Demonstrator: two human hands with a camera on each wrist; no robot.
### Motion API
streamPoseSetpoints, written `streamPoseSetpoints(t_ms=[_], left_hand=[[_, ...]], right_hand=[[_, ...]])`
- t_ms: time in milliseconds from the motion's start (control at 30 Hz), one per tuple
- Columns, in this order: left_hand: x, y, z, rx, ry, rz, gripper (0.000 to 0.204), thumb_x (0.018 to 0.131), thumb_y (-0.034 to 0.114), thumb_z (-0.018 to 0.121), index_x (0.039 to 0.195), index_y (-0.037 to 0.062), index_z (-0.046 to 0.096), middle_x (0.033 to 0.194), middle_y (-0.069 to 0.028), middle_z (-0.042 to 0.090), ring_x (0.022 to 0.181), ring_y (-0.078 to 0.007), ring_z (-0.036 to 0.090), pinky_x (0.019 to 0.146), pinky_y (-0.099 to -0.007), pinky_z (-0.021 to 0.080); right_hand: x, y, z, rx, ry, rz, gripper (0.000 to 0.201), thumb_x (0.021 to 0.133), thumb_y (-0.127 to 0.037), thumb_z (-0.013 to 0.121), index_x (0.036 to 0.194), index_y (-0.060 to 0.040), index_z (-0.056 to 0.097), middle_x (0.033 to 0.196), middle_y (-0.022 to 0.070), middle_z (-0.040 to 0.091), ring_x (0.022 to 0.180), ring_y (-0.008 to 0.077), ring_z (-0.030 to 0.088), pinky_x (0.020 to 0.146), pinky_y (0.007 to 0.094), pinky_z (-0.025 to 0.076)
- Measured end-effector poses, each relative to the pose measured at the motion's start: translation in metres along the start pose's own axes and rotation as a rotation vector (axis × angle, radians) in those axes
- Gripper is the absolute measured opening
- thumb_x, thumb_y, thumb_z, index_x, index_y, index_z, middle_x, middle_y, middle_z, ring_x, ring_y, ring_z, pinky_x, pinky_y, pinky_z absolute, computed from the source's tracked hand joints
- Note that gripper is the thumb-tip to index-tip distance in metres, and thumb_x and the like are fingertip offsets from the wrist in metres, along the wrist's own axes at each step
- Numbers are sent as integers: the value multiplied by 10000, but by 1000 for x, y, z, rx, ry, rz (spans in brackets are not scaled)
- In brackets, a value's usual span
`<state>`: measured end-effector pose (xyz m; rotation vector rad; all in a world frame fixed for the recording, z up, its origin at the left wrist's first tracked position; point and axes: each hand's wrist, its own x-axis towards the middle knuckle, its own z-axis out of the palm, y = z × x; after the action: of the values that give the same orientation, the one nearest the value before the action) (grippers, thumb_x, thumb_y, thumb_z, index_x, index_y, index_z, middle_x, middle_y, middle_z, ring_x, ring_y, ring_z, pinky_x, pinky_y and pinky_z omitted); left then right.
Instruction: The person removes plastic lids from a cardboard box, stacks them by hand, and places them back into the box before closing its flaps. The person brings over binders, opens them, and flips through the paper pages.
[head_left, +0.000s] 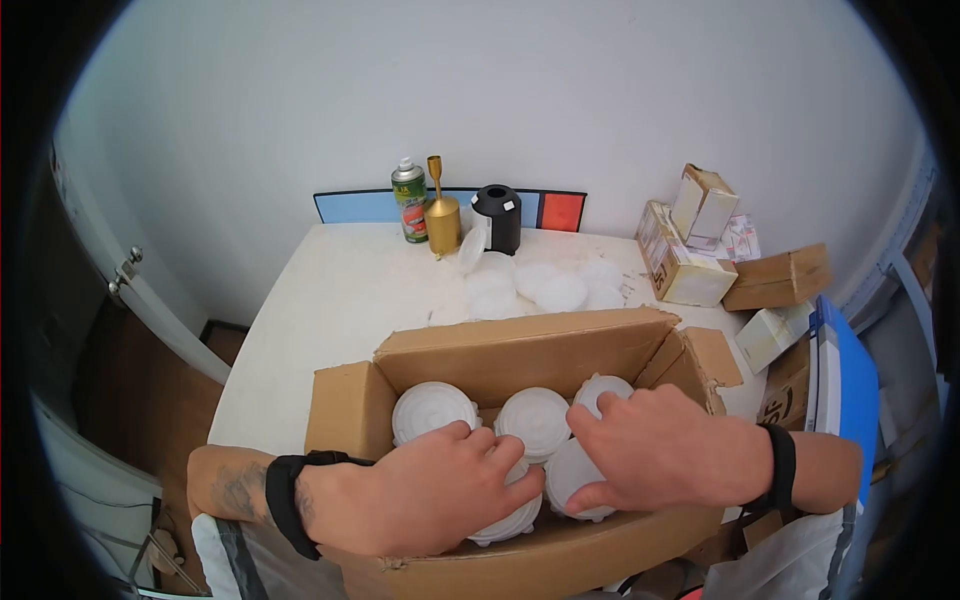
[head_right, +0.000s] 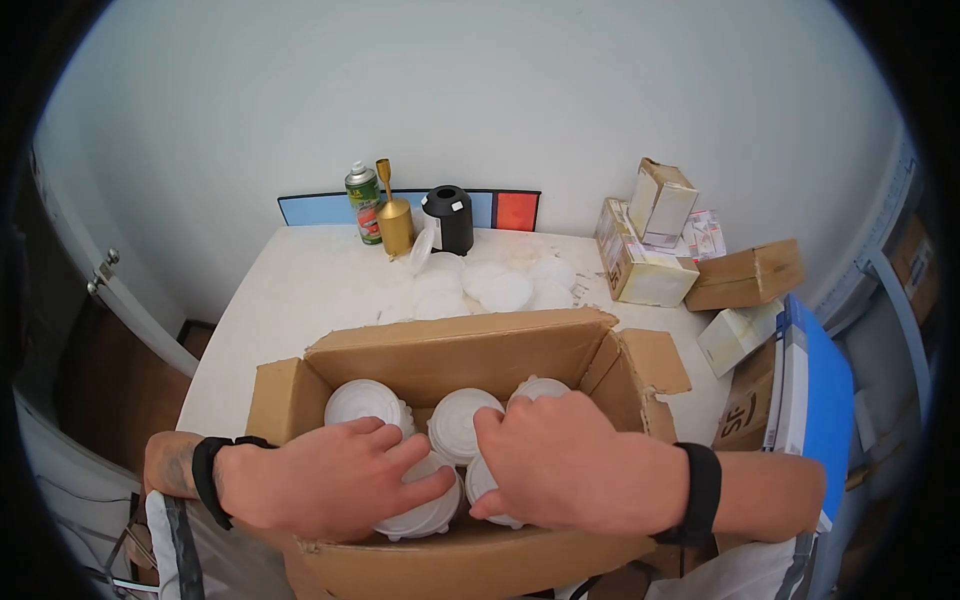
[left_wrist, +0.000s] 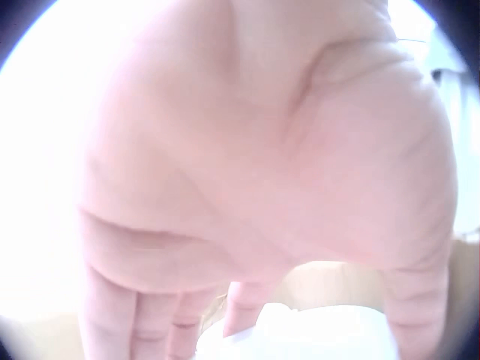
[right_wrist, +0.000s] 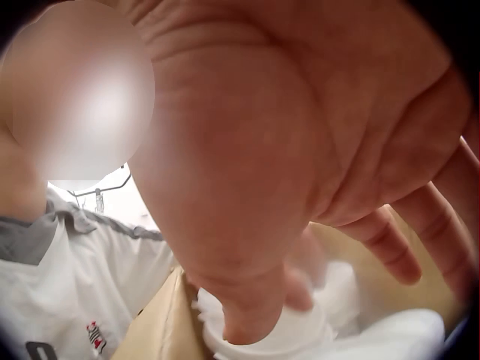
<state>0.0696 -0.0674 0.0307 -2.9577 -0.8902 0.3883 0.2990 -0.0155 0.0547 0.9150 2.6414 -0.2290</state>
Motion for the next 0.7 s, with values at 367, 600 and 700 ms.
streamPoseSetpoints(t_ms=[367,600,700], left_hand=[[24,-76,-99,-24,247,-340,792,736,374,834,1369,42,494,1147,-180,569,1023,-372,623,896,-437,516],[75,-117,-53,97,355,-349,878,707,429,901,1373,21,500,1187,-174,579,1062,-393,609,916,-444,516],[59,-77,-63,-92,-18,-160,793,732,375,896,1342,24,530,1209,-159,578,1086,-364,582,919,-451,513]], right_hand=[[5,-3,32,18,-131,3,685,836,-462,777,1174,69,507,1001,268,650,927,392,693,726,471,587],[-7,-1,9,17,-132,104,713,814,-451,750,1228,67,489,1035,272,644,969,403,684,762,493,582],[-24,9,-13,47,-67,141,705,803,-457,746,1204,69,501,1015,264,654,958,400,688,757,482,581]])
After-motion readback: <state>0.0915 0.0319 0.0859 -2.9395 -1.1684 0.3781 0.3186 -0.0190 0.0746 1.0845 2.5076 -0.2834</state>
